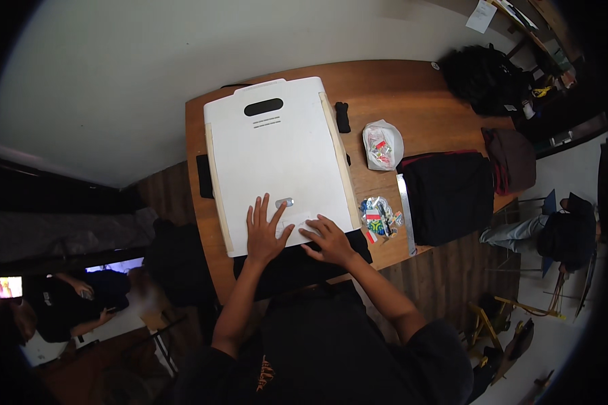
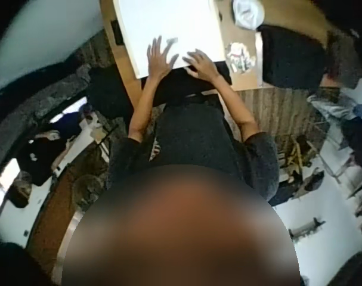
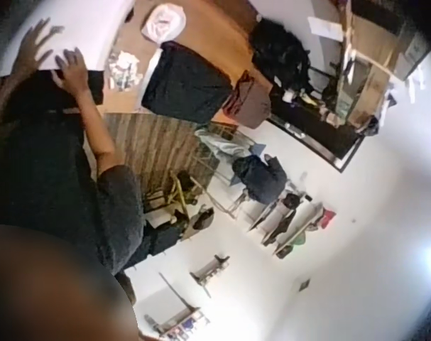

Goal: Cutting clothing labels from a sheet with scissors.

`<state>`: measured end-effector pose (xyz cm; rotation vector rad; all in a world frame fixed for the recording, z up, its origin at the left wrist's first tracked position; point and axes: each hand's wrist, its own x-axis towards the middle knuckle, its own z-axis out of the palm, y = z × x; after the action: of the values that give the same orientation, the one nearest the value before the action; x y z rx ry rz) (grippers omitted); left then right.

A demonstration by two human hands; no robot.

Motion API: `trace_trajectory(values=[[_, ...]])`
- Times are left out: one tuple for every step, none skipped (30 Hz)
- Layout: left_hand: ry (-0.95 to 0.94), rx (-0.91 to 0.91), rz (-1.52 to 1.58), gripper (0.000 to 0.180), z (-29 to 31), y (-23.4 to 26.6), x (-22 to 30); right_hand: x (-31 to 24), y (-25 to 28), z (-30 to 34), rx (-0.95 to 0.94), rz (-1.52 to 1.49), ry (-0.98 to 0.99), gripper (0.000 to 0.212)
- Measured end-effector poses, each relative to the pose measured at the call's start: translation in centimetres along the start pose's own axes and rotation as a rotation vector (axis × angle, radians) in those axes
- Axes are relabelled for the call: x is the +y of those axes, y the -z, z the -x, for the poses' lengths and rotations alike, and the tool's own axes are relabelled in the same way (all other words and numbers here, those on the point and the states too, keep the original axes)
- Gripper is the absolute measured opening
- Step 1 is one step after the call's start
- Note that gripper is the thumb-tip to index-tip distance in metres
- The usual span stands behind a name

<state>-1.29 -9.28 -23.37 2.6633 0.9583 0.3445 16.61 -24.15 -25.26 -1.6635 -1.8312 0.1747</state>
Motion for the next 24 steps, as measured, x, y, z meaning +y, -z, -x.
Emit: trace_trajectory(values=[[0.002, -0.006, -0.003, 0.061, -0.1, 0.0, 0.0, 0.1, 0.1, 0.0, 0.001, -0.002, -0.002, 0.045], [0.002, -0.009, -0.005, 0.061, -0.2, 0.0, 0.1, 0.2, 0.1, -0.1, -0.008, 0.000, 0.000, 0.045], [0.006, -0.016, -0.004, 0.062, -0.4, 0.1, 0.3, 0.5, 0.3, -0.1, -0.017, 0.003, 0.003, 0.045], [0.009, -0.024, -0.003, 0.062, -0.7, 0.1, 0.6, 0.7, 0.4, -0.2, -0.017, 0.001, 0.000, 0.045], [0.009, -0.027, -0.003, 0.062, -1.0, 0.1, 0.8, 0.9, 0.6, -0.3, -0.016, -0.013, -0.009, 0.042], [0.006, -0.026, -0.021, 0.062, -1.2, 0.4, 0.7, 0.7, 0.7, -0.7, -0.013, -0.029, -0.023, 0.040], [0.002, -0.025, -0.039, 0.063, -1.4, 0.6, 0.6, 0.4, 1.0, -1.0, -0.012, -0.031, -0.030, 0.040], [-0.002, -0.032, -0.038, 0.063, -1.4, 0.6, 0.4, 0.3, 1.4, -1.3, 0.012, -0.101, -0.037, 0.035], [0.005, -0.050, -0.050, 0.063, -1.4, 0.5, 0.4, 0.6, 1.9, -1.5, 0.035, -0.164, -0.045, 0.030], [0.012, -0.068, -0.060, 0.063, -1.4, 0.3, 0.5, 1.3, 2.1, -1.5, 0.035, -0.159, -0.053, 0.030], [0.005, -0.072, -0.053, 0.063, -1.3, 0.4, 0.4, 2.1, 2.4, -1.4, 0.149, -0.242, -0.146, 0.024], [0.012, -0.080, -0.055, 0.064, -1.4, 0.4, 0.3, 3.1, 2.9, -1.4, 0.266, -0.318, -0.241, 0.019], [0.021, -0.087, -0.058, 0.065, -1.4, 0.5, 0.2, 4.1, 4.3, -2.7, 0.436, -0.188, -0.226, 0.009], [0.018, -0.070, -0.064, 0.063, -1.4, 0.3, 0.1, 7.0, 2.7, -1.6, 0.607, -0.189, -0.336, 0.004], [0.018, -0.072, -0.060, 0.063, -1.3, 0.4, -0.3, 8.0, 3.8, -2.6, 0.633, -0.304, -0.584, 0.007], [0.008, -0.051, -0.058, 0.063, -1.6, 0.5, -0.1, 11.0, 3.7, -2.2, 0.719, -0.340, -0.709, 0.012], [0.008, -0.038, -0.059, 0.062, -1.1, 1.1, 0.2, 12.9, 3.9, -1.3, 0.734, -0.483, -0.839, 0.020], [0.036, -0.057, -0.029, 0.060, -1.6, 1.8, 0.8, 15.0, 4.4, -1.1, 0.753, -0.629, -0.956, 0.029], [0.031, -0.055, -0.026, 0.060, -1.8, 2.0, 0.8, 16.4, 5.0, -1.8, 0.757, -0.625, -0.955, 0.029], [0.041, -0.059, -0.020, 0.059, -1.7, 2.0, 0.8, 17.6, 5.5, -2.6, 0.721, -0.836, -1.205, 0.038], [0.056, -0.065, -0.019, 0.059, -1.4, 2.3, 0.7, 18.5, 5.7, -3.0, 0.663, -1.054, -1.454, 0.048], [0.031, -0.064, -0.011, 0.059, -1.7, 2.4, 1.2, 22.0, 4.6, -0.6, 0.689, -1.193, -1.498, 0.071], [0.044, -0.066, 0.000, 0.059, -1.6, 2.5, 1.2, 23.7, 4.2, -0.3, 0.687, -1.200, -1.494, 0.071], [0.059, -0.073, 0.010, 0.059, -1.2, 2.8, 1.2, 24.6, 3.8, -0.1, 0.717, -1.302, -1.556, 0.076]])
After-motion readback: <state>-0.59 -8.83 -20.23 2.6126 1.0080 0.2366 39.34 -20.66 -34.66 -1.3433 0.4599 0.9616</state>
